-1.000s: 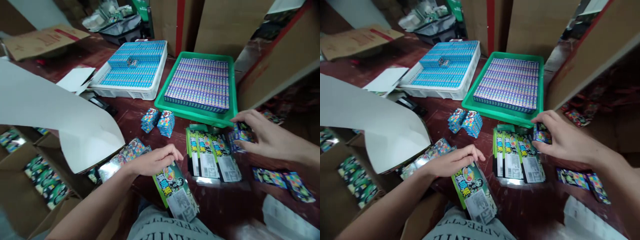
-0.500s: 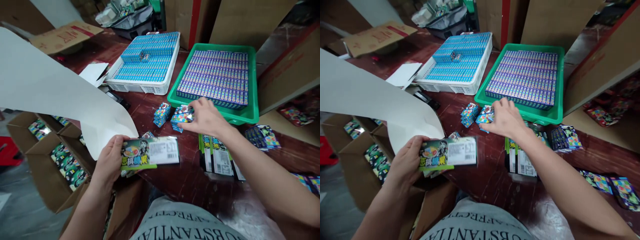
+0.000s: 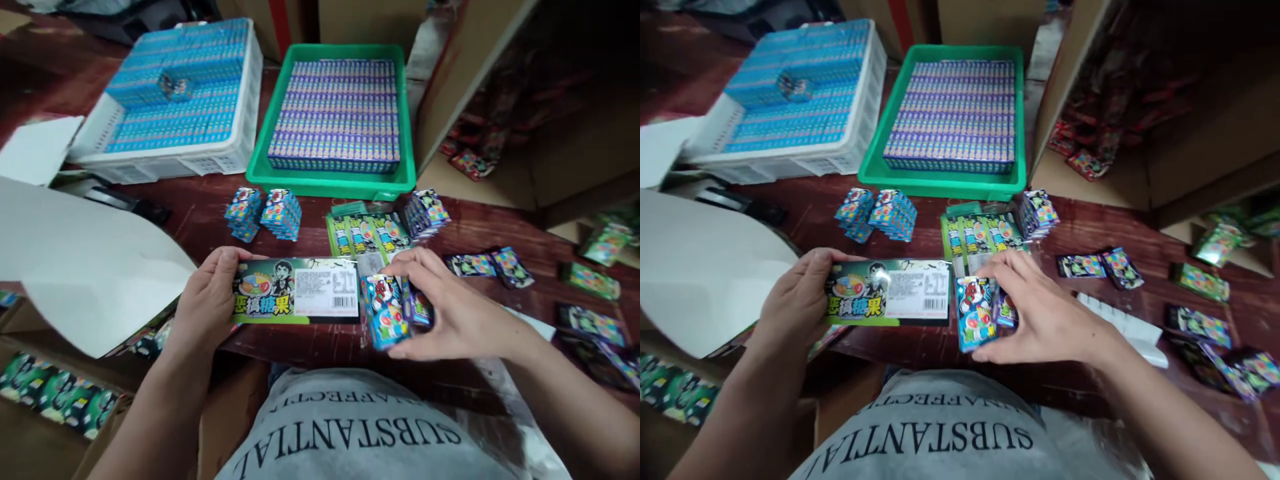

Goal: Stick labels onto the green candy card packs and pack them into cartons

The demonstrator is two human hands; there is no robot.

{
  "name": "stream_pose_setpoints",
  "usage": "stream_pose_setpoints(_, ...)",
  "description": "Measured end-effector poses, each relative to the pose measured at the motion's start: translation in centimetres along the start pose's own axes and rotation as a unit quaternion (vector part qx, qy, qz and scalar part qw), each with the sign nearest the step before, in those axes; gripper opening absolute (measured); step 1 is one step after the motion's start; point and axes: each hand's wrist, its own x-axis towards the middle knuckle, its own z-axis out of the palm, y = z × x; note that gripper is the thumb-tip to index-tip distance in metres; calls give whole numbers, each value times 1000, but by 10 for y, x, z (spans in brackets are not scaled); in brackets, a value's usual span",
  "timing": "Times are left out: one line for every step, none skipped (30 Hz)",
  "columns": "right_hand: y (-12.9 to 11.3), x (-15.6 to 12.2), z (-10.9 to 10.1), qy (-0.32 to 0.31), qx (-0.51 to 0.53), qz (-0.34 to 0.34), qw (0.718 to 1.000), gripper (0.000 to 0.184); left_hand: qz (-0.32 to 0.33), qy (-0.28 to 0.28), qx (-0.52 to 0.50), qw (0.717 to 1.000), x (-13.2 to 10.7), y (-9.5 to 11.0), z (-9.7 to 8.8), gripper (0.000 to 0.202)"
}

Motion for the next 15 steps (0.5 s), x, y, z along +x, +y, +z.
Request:
stream_pose_setpoints(4,-8,-4,-16,21,-5,1000,85,-9,-20,7,1000,1,1,5,35)
stream_pose_setpoints(7,-15,-7,-24,32,-4,999,86,-13,-38,16,999,2,1,11,35)
stream_pose_setpoints(11,-20,-8,-24,34,3,999,85,-14,-55,31,998,2,0,17,34)
stream_pose_setpoints(14,-25,-7,-16,27,14,999,84,-13,-72,50,996,2,-2,23,34)
stream_pose_setpoints(17,-29,-5,-4,15,25,1000,83,-12,-84,68,994,2,-5,29,33)
stream_pose_setpoints(21,-32,-2,7,-1,35,999,83,-11,-90,81,993,2,-10,36,33)
stream_pose_setpoints(25,-35,2,16,-20,46,999,82,-11,-94,88,992,2,-15,43,34)
stream_pose_setpoints(29,-38,7,21,-41,58,997,81,-11,-97,90,991,2,-21,50,34)
stream_pose_setpoints(33,-41,13,24,-62,73,995,80,-9,-101,91,991,2,-27,57,35)
stream_pose_setpoints(38,-44,18,24,-80,88,993,79,-3,-106,96,990,2,-34,64,36)
stream_pose_setpoints(43,-47,23,21,-94,102,990,78,3,-112,105,988,2,-40,70,37)
stream_pose_setpoints(48,-51,27,19,-101,113,988,78,8,-118,115,986,3,-46,76,39)
stream_pose_setpoints(54,-55,29,18,-100,120,988,78,7,-123,120,985,4,-50,80,39)
stream_pose_setpoints(59,-59,30,19,-94,125,988,80,0,-126,119,985,6,-54,84,40)
stream_pose_setpoints(63,-63,30,23,-85,128,988,81,-10,-127,112,985,7,-56,87,39)
